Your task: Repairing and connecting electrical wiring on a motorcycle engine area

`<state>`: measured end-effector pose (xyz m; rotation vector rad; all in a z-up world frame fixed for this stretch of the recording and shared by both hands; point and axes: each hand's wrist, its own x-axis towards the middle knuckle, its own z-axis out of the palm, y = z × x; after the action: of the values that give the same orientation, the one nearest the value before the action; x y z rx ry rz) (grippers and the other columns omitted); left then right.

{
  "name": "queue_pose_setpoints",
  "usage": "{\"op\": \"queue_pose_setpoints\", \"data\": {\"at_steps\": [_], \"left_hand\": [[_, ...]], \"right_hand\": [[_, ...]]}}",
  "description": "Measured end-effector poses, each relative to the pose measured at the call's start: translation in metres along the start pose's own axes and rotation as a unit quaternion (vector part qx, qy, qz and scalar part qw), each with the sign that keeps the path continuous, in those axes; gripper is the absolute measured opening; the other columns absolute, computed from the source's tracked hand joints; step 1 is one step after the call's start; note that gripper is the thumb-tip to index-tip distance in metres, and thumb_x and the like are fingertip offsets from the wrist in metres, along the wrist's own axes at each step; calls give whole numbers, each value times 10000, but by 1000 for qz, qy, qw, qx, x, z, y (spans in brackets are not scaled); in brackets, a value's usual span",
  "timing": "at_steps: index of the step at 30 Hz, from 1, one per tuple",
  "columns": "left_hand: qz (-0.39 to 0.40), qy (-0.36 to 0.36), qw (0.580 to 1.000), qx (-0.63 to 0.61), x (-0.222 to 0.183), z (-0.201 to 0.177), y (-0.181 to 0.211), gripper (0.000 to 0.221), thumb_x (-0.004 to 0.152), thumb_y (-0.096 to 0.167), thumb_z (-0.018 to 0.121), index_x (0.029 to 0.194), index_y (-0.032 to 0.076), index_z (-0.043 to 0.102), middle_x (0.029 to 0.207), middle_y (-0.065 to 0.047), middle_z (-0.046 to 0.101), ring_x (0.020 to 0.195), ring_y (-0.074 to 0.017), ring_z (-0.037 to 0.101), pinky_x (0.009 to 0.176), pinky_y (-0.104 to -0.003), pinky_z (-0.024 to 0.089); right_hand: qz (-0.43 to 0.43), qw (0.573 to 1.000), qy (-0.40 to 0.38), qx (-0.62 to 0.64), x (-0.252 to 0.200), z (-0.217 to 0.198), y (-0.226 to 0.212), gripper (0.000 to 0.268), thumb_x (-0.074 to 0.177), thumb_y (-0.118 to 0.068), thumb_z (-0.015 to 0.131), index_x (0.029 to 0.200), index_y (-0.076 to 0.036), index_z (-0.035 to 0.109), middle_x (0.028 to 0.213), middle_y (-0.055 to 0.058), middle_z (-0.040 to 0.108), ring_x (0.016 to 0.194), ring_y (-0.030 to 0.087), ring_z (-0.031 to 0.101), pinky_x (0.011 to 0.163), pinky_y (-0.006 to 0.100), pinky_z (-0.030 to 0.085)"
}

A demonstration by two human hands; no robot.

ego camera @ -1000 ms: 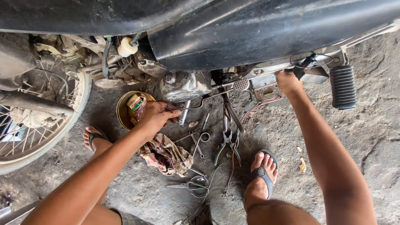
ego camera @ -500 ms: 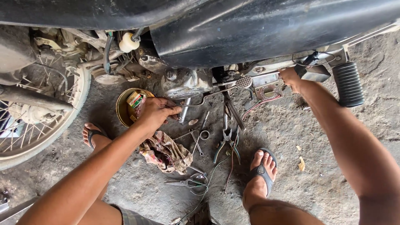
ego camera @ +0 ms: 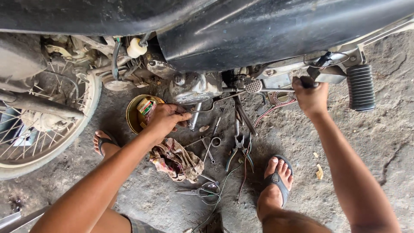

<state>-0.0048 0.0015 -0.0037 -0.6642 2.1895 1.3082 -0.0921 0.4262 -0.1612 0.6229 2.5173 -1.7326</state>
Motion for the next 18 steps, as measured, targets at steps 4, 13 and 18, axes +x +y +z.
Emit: {"op": "queue_pose_setpoints", "data": {"at_steps": [4,13,18], "left_hand": [[-12,0,1000,-6,-2,-1,7,278,828,217,836,974,-5,754,671,-89,727,639,-126,724,501,-207,507],[-25,-11,1000,2,0,-4,6,247,843,216,822,972,16,755,683,-83,731,659,-129,728,539,-226,509],[-35,-13,999,-6,-9,-4,15,291,869,226,812,1035,-2,739,746,-107,744,681,-149,728,544,-245,531]], "right_hand": [[-179,983,-15,45,-19,-4,-38,420,977,-4,807,626,-114,602,521,-17,461,489,41,382,520,169,317],[-666,569,207,-436,264,42,316,144,985,-214,734,964,-80,784,853,139,727,1036,343,757,1104,589,503],[-591,655,158,-444,181,33,238,75,1010,-160,704,1020,-94,736,860,106,695,1045,319,716,1127,558,442]]}}
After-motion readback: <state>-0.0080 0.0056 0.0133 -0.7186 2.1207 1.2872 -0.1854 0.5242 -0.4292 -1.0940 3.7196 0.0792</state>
